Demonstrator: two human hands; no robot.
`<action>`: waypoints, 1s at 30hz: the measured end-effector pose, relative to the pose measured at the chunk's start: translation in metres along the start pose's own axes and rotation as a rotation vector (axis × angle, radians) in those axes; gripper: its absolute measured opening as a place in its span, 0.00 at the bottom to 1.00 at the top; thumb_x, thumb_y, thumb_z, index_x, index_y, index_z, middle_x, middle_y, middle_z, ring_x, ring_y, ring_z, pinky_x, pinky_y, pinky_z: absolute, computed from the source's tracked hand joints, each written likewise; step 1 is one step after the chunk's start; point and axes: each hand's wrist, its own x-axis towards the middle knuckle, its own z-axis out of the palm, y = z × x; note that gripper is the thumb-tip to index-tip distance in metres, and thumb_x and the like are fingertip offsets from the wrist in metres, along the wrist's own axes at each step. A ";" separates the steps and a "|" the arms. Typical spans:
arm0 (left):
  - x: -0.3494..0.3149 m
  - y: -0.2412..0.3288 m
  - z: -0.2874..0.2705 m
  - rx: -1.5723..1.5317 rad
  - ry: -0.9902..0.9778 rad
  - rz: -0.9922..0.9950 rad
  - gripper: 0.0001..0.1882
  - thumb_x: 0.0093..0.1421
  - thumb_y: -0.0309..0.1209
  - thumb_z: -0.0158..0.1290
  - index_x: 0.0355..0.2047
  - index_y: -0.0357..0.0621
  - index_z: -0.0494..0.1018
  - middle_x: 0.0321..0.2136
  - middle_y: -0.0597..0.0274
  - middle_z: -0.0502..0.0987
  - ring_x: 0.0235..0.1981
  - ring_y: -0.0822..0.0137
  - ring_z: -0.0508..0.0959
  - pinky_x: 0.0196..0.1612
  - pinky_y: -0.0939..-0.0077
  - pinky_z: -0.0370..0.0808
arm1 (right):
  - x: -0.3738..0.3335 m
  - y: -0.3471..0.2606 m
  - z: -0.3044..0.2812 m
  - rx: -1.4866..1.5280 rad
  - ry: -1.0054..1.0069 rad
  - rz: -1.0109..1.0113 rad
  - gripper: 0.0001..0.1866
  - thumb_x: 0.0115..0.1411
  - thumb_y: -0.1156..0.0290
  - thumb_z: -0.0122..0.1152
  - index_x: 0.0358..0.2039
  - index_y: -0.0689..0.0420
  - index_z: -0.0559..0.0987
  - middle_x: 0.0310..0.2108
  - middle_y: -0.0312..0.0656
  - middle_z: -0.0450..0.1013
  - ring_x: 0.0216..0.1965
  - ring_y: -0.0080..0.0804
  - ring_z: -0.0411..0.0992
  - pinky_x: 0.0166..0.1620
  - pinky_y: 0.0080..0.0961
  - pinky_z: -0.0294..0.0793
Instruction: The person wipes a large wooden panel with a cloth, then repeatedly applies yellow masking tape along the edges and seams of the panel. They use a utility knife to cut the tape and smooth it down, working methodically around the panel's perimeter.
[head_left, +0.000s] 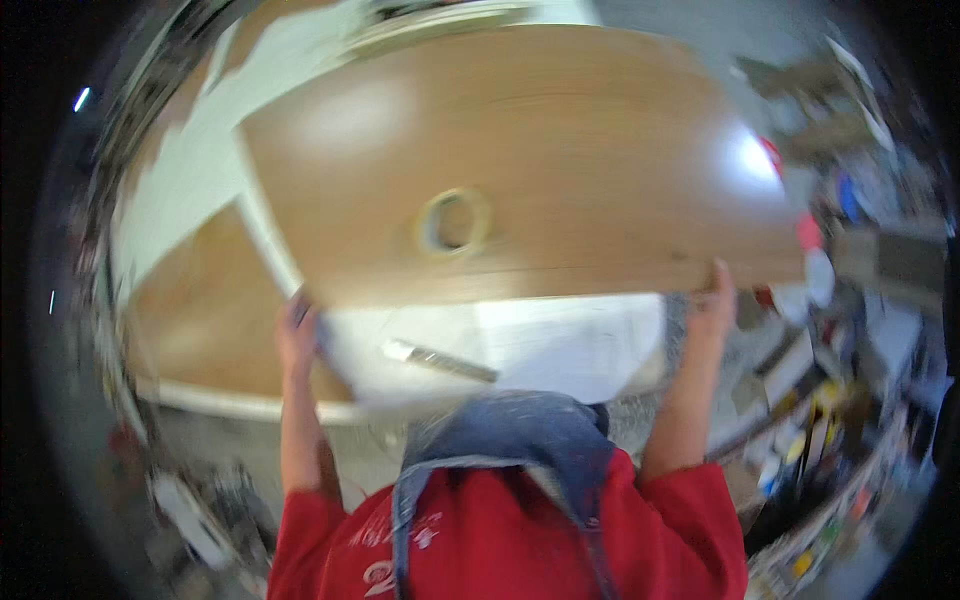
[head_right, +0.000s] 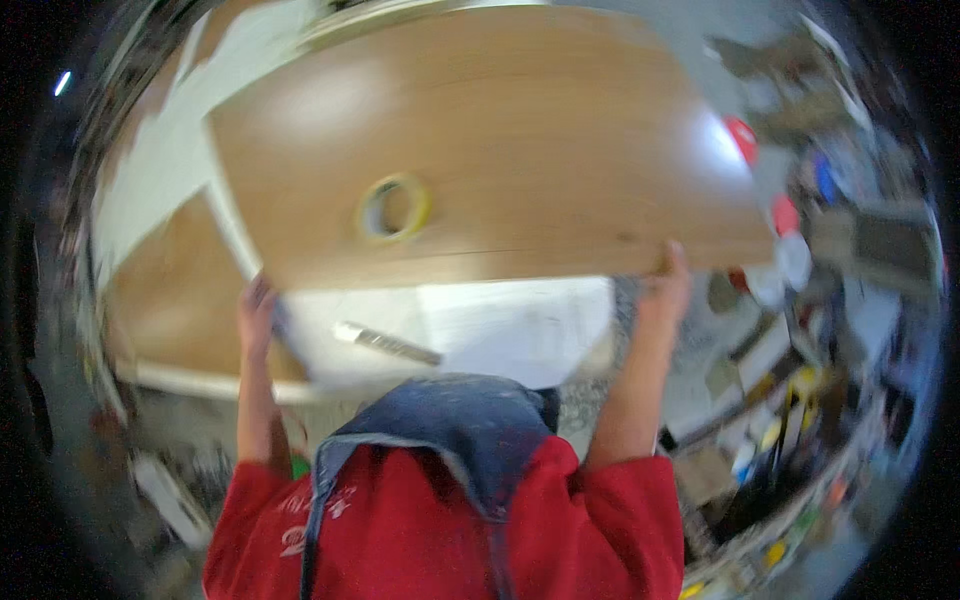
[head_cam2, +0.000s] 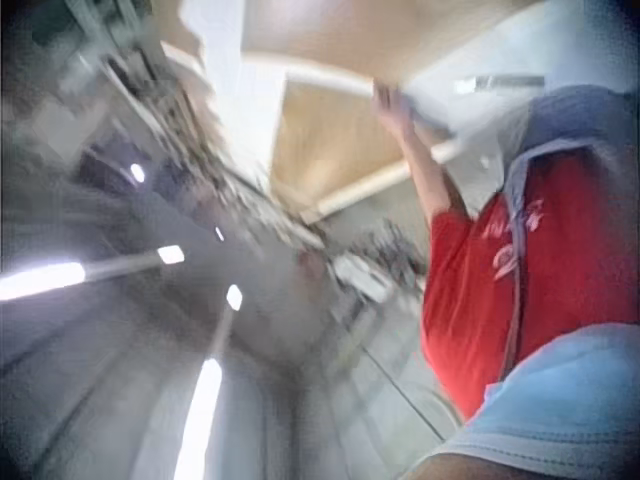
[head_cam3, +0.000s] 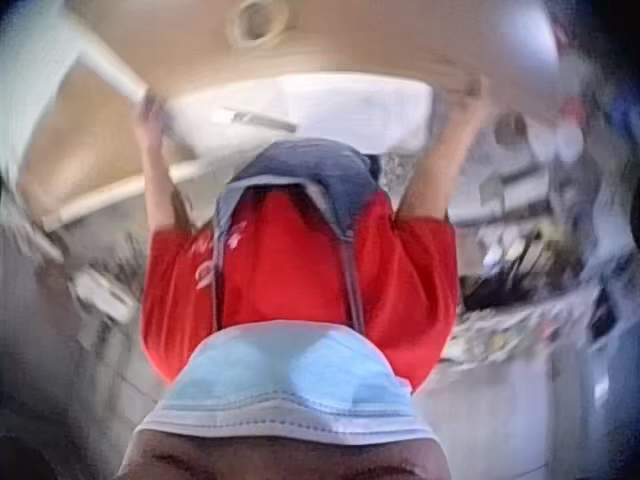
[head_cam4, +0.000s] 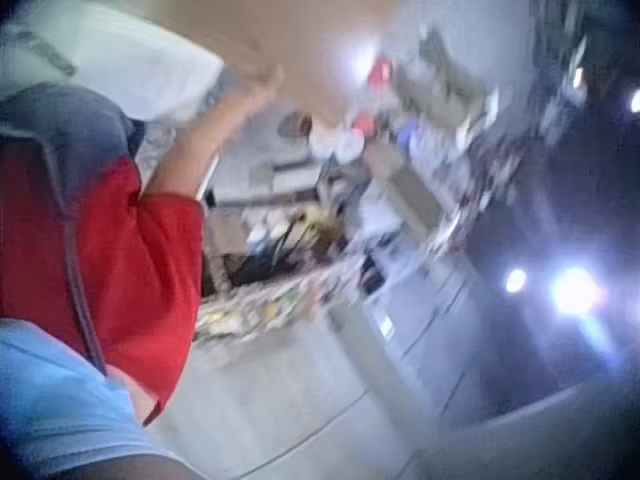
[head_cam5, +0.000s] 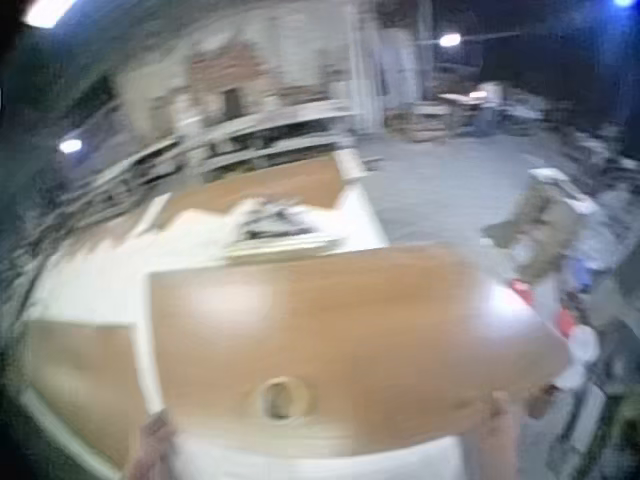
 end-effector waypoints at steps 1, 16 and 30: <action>0.002 -0.003 0.002 0.019 0.009 0.048 0.26 0.63 0.33 0.60 0.60 0.38 0.75 0.50 0.50 0.80 0.52 0.59 0.79 0.57 0.64 0.75 | 0.009 -0.003 -0.008 0.056 -0.054 0.086 0.23 0.65 0.65 0.66 0.57 0.62 0.75 0.53 0.43 0.76 0.52 0.37 0.75 0.48 0.34 0.77; -0.023 0.024 0.008 0.096 0.097 0.085 0.24 0.57 0.23 0.61 0.55 0.37 0.77 0.42 0.53 0.78 0.46 0.57 0.79 0.54 0.67 0.74 | 0.039 -0.008 -0.011 0.030 -0.044 0.031 0.19 0.64 0.67 0.68 0.53 0.59 0.77 0.52 0.42 0.77 0.50 0.35 0.77 0.45 0.28 0.83; -0.019 0.024 0.006 0.077 0.085 0.079 0.23 0.57 0.22 0.61 0.55 0.38 0.77 0.40 0.55 0.77 0.43 0.60 0.78 0.50 0.69 0.76 | 0.040 -0.006 -0.014 0.056 -0.071 0.014 0.22 0.65 0.68 0.66 0.57 0.60 0.74 0.56 0.44 0.76 0.55 0.40 0.75 0.56 0.38 0.80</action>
